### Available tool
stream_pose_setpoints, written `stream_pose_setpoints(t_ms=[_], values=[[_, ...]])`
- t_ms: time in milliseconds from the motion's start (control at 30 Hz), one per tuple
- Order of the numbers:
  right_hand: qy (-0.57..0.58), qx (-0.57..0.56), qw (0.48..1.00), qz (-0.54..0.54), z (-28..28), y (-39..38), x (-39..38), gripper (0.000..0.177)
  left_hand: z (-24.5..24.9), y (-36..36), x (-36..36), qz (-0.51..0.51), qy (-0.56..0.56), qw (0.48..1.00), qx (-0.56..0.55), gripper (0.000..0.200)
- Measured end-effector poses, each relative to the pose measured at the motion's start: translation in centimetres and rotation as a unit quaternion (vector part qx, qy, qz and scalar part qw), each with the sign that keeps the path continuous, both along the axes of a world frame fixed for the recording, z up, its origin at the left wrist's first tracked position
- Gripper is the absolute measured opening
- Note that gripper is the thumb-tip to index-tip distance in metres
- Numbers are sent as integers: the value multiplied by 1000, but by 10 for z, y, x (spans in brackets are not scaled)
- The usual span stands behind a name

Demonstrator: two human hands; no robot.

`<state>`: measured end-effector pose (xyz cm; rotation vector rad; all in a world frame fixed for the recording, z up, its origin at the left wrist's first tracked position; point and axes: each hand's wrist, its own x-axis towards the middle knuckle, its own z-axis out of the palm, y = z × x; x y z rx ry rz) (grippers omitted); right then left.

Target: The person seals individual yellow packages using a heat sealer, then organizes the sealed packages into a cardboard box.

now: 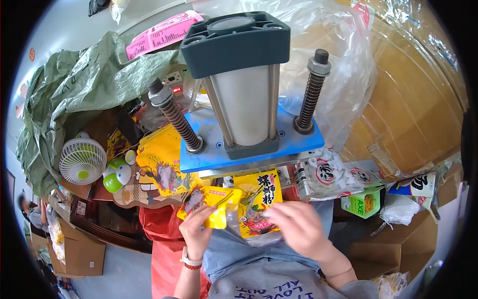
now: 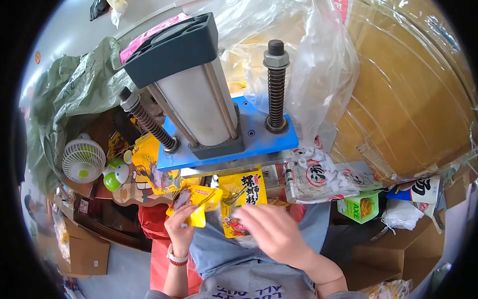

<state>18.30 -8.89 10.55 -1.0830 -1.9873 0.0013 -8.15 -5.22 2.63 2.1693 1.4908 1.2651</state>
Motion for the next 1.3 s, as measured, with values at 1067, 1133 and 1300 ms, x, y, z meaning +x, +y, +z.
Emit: stream_pose_setpoints(t_ms=[1067, 1133, 1300], values=[[265, -195, 930, -162, -25, 9, 62, 39, -42, 70, -29, 84, 332, 936, -82, 84], [155, -111, 975, -116, -11, 3, 49, 38, -59, 58, -48, 4, 270, 962, -45, 66], [31, 10, 997, -69, 6, -7, 11, 36, -23, 8, -21, -2, -51, 994, -102, 42]])
